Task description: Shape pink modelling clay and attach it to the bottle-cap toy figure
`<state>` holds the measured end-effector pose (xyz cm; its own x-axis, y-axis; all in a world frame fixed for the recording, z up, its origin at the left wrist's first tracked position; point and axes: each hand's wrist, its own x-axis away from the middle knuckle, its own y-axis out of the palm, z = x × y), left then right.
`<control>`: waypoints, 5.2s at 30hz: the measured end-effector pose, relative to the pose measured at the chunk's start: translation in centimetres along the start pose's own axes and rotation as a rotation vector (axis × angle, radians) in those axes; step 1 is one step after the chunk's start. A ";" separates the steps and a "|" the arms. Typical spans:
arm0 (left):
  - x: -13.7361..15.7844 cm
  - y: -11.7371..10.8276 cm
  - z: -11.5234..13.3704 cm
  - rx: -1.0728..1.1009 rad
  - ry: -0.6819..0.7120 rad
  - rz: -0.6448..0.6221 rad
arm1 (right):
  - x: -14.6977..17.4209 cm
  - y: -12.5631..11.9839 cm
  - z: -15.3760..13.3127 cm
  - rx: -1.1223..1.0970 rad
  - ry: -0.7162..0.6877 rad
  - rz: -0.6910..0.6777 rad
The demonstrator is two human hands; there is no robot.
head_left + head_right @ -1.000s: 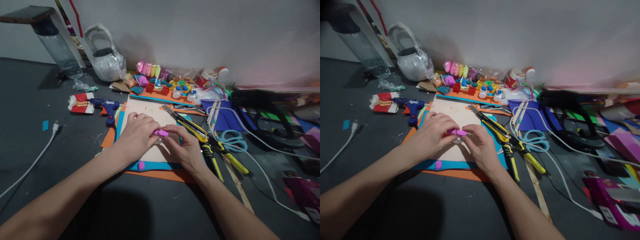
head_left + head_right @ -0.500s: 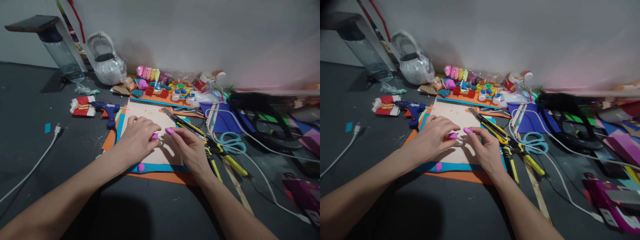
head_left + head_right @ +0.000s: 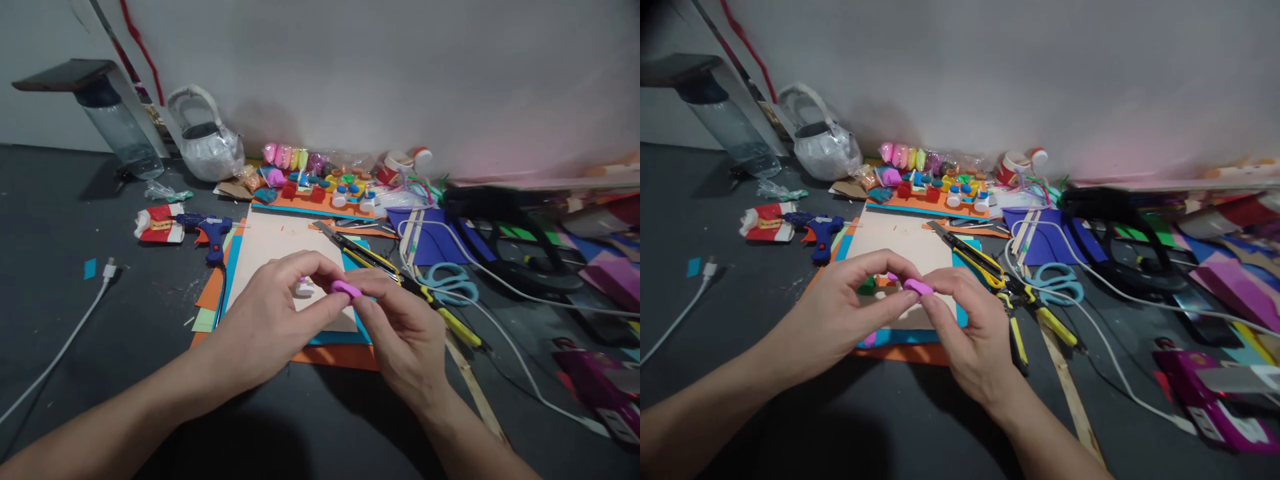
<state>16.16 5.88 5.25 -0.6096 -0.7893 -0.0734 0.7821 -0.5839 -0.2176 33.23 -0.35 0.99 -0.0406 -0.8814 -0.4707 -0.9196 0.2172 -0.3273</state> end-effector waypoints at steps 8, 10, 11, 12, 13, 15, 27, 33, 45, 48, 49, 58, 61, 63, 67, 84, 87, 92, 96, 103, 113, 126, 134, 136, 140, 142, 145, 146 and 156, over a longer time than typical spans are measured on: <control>0.3 0.0 0.7 -0.026 -0.049 0.002 | 0.2 -0.6 -0.3 -0.006 0.012 -0.026; 0.3 0.0 0.7 -0.064 -0.057 0.005 | 0.2 -0.7 -0.4 -0.001 0.015 -0.035; 0.4 0.0 0.7 -0.085 -0.060 0.008 | 0.1 -0.7 -0.5 0.003 0.015 -0.037; 0.4 0.0 0.7 -0.112 -0.058 0.016 | 0.1 -0.7 -0.6 0.010 0.015 -0.038; 0.4 0.1 0.6 -0.146 -0.047 0.025 | 0.1 -0.7 -0.7 0.020 0.013 -0.040; 0.3 0.2 0.4 -0.228 0.022 0.043 | 0.0 -0.7 -0.9 0.048 -0.001 -0.045; 0.4 -0.2 -0.6 -0.657 0.623 0.168 | -0.4 -1.1 -1.9 0.150 -0.013 -0.085; 0.4 -0.2 -0.5 -0.669 0.579 0.162 | -0.4 -1.0 -2.0 0.167 -0.009 -0.089; 0.4 -0.2 -0.5 -0.677 0.582 0.162 | -0.3 -1.0 -2.1 0.200 0.035 -0.070; 0.4 -0.5 -0.6 -0.698 0.613 0.147 | -0.3 -1.0 -2.1 0.174 0.074 -0.084; 0.4 -0.5 -0.6 -0.710 0.623 0.142 | -0.3 -1.0 -2.1 0.164 0.086 -0.088; 0.5 -0.7 -0.1 -0.608 0.529 0.125 | -0.2 -1.0 -1.7 0.070 0.142 -0.056; 0.5 -1.1 0.0 -0.574 0.497 0.124 | -0.2 -1.1 -1.8 0.029 0.178 -0.041; 0.4 -1.2 -0.1 -0.575 0.489 0.127 | -0.3 -1.0 -1.9 0.019 0.183 -0.037; 0.3 -1.0 -0.3 -0.612 0.519 0.143 | -0.3 -0.9 -1.9 0.008 0.186 -0.035; 0.4 -1.1 -0.3 -0.767 0.620 0.140 | 0.0 -1.0 -1.5 -0.039 0.252 -0.072; 0.4 -1.1 -0.3 -0.775 0.628 0.143 | 0.0 -0.9 -1.4 -0.040 0.257 -0.074; 0.3 -1.1 -0.5 -0.763 0.664 0.133 | -0.2 -0.9 -1.5 -0.014 0.242 -0.097; 0.3 -1.1 -0.6 -0.759 0.695 0.112 | -0.2 -1.0 -1.8 -0.010 0.250 -0.111; 0.2 -1.3 -0.8 -0.724 0.698 0.104 | -0.3 -1.1 -1.8 -0.079 0.307 -0.152; 0.1 -1.1 -0.6 -0.672 0.663 0.094 | -0.1 -1.2 -1.5 -0.135 0.374 -0.184; -0.3 -1.8 -0.7 -0.813 0.912 0.174 | -0.6 -1.7 -1.8 -0.317 0.494 -0.129; -0.2 -1.6 -0.9 -0.839 0.916 0.202 | -0.6 -1.6 -1.8 -0.317 0.519 -0.136; -0.1 -1.5 -0.9 -0.831 0.910 0.223 | -0.7 -1.5 -1.8 -0.308 0.513 -0.130; -0.1 -1.3 -0.8 -0.847 0.896 0.220 | -0.9 -1.5 -2.0 -0.290 0.522 -0.125; -0.1 -1.3 -0.7 -0.863 0.886 0.214 | -0.9 -1.5 -2.1 -0.291 0.532 -0.122; -0.2 -1.3 -0.6 -0.861 0.885 0.215 | -0.8 -1.5 -2.1 -0.293 0.536 -0.119; -0.2 -1.3 -0.6 -0.855 0.882 0.213 | -0.8 -1.5 -2.1 -0.292 0.532 -0.118; -0.2 -1.1 -1.1 -0.836 0.893 0.210 | -0.4 -1.3 -1.7 -0.265 0.493 -0.135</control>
<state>15.28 6.88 4.46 -0.6130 -0.2555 -0.7477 0.7531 0.0972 -0.6507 33.76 -0.98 3.01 -0.0346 -0.9992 0.0192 -0.9933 0.0322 -0.1113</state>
